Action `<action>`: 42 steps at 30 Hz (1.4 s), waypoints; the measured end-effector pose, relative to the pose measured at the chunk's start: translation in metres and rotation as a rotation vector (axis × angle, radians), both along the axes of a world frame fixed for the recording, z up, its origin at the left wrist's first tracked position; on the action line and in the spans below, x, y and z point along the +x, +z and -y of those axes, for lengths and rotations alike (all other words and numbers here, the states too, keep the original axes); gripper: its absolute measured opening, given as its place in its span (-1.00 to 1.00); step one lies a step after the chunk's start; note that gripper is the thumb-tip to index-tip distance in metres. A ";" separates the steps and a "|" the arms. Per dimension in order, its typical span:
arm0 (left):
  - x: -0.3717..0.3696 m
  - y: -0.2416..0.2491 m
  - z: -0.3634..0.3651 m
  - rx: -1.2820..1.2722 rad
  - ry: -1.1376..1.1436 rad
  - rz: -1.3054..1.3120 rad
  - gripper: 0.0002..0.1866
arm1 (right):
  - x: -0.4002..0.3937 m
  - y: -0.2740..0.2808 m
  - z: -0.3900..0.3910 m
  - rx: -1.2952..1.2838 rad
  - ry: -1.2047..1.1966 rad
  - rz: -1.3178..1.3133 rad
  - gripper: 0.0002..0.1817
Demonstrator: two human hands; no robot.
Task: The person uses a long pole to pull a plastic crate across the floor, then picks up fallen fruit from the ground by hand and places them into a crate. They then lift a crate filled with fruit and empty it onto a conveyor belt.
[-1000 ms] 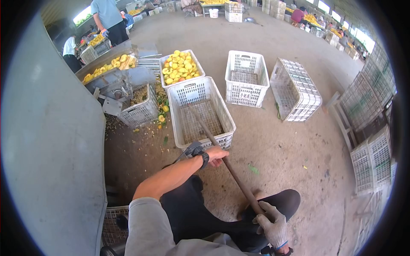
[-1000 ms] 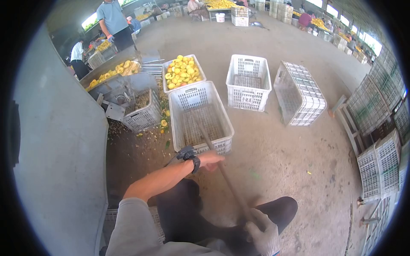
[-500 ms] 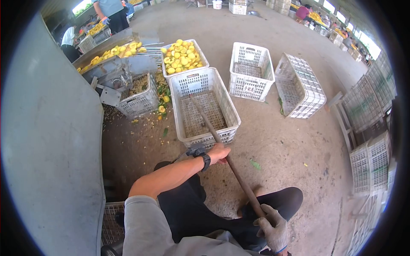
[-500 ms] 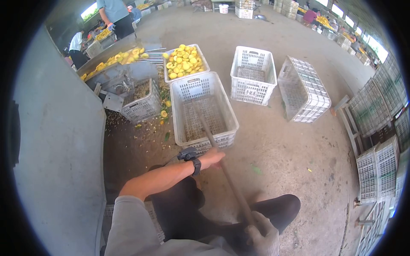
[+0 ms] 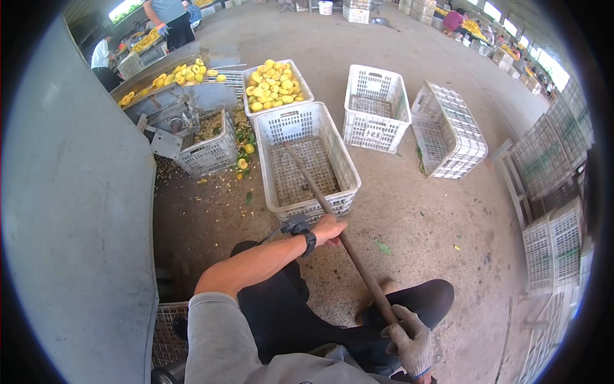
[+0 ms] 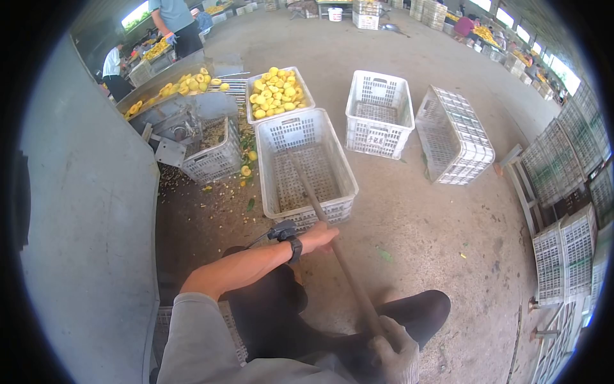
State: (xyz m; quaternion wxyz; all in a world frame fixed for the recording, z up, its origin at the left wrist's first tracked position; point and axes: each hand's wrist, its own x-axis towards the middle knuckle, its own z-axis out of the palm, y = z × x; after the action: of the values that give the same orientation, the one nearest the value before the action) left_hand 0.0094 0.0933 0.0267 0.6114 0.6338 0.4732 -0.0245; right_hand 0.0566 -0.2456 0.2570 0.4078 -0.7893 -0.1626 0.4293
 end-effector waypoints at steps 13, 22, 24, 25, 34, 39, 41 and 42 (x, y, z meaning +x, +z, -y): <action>0.000 0.014 -0.002 -0.162 -0.014 0.065 -0.30 | 0.002 -0.007 0.005 0.032 0.001 -0.021 -0.43; -0.003 0.020 0.001 -0.122 -0.019 0.067 -0.35 | 0.002 -0.007 0.005 0.015 0.004 -0.023 -0.43; -0.001 0.020 0.005 -0.054 0.041 0.076 -0.53 | 0.002 -0.005 0.004 0.015 0.005 -0.022 -0.43; -0.001 0.018 0.005 -0.058 0.046 0.076 -0.53 | 0.002 -0.005 0.004 0.016 0.005 -0.021 -0.43; 0.002 0.005 0.003 -0.058 0.070 0.076 -0.53 | 0.003 -0.006 0.005 0.024 -0.005 -0.028 -0.43; 0.003 0.002 0.002 -0.064 0.064 0.082 -0.51 | 0.003 -0.005 0.004 0.010 -0.009 -0.031 -0.44; 0.002 0.006 0.002 -0.063 0.063 0.072 -0.50 | 0.003 -0.003 0.003 -0.003 -0.009 -0.029 -0.44; 0.002 0.007 0.003 -0.063 0.063 0.067 -0.50 | 0.003 -0.001 0.002 -0.013 -0.006 -0.027 -0.44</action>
State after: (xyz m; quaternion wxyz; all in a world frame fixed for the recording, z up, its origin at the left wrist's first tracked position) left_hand 0.0115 0.0906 0.0332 0.6471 0.5993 0.4713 0.0010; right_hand 0.0592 -0.2476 0.2560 0.4062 -0.7865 -0.1521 0.4397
